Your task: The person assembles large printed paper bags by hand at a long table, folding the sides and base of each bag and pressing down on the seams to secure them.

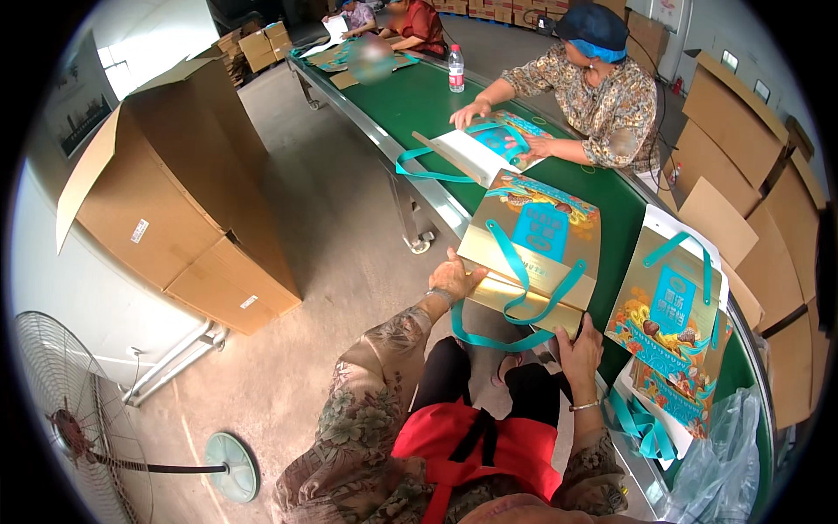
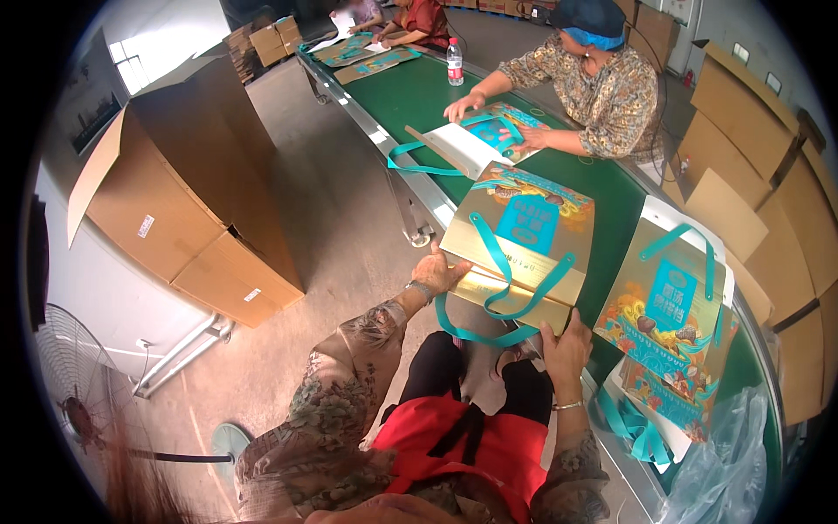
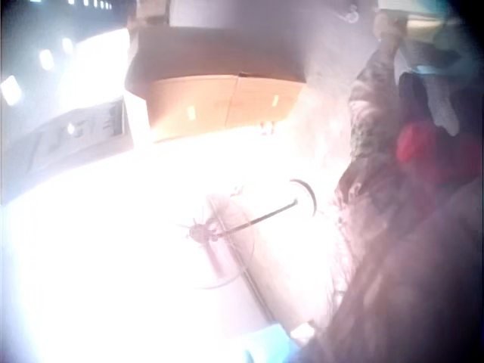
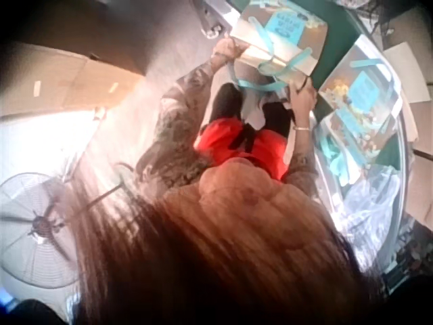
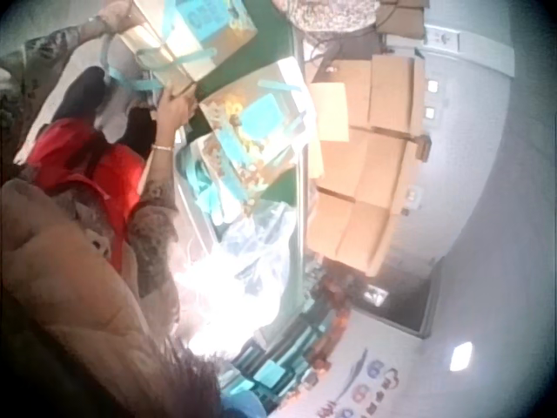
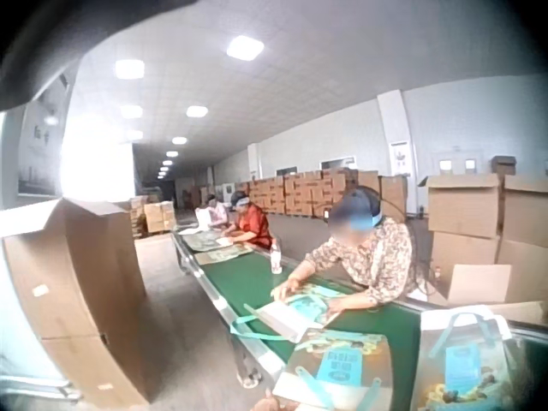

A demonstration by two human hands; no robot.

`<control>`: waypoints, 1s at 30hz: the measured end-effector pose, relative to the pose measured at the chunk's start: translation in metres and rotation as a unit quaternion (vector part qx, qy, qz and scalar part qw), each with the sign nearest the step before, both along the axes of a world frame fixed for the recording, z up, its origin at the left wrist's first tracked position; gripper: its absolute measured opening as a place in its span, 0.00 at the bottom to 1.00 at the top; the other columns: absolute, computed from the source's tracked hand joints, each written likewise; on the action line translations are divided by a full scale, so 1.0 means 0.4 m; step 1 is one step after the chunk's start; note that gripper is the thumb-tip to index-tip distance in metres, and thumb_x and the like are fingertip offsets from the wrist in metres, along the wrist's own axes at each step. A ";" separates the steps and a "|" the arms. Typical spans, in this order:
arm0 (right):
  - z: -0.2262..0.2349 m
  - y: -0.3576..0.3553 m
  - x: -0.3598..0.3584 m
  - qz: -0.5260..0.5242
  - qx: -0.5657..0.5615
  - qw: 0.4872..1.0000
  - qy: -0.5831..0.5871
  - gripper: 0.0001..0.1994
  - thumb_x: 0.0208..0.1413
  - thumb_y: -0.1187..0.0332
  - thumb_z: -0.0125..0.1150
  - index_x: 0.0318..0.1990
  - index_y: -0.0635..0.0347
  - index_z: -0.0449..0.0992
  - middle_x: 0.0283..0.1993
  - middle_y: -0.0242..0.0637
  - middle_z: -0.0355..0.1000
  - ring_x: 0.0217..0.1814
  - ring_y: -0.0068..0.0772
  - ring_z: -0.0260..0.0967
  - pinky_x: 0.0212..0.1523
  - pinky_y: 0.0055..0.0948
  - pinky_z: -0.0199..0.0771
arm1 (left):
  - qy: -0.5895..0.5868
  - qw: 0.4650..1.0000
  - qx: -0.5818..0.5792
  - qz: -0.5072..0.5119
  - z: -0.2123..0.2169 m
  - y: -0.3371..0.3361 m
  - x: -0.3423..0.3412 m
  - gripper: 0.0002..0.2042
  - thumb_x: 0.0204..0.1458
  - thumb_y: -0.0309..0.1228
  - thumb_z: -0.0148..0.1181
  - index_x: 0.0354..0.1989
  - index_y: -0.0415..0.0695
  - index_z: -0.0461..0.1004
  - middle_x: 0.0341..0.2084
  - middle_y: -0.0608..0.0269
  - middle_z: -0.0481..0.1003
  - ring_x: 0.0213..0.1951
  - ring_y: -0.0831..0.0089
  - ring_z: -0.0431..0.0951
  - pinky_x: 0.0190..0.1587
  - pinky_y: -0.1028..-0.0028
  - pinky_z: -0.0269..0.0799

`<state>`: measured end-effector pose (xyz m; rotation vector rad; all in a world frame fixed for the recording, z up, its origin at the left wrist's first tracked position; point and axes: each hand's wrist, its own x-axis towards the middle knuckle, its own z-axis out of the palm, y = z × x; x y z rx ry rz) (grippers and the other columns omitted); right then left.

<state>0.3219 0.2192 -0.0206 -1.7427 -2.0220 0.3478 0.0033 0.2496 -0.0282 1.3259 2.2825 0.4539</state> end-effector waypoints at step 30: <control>0.082 0.042 0.039 -0.065 -0.085 0.994 0.030 0.36 0.36 0.45 0.74 0.46 0.63 0.68 0.40 0.51 0.78 0.45 0.54 0.77 0.45 0.47 0.74 | 0.211 0.942 0.260 -0.013 0.067 0.085 0.104 0.35 0.38 0.56 0.70 0.47 0.40 0.70 0.42 0.56 0.68 0.47 0.58 0.66 0.51 0.59 0.59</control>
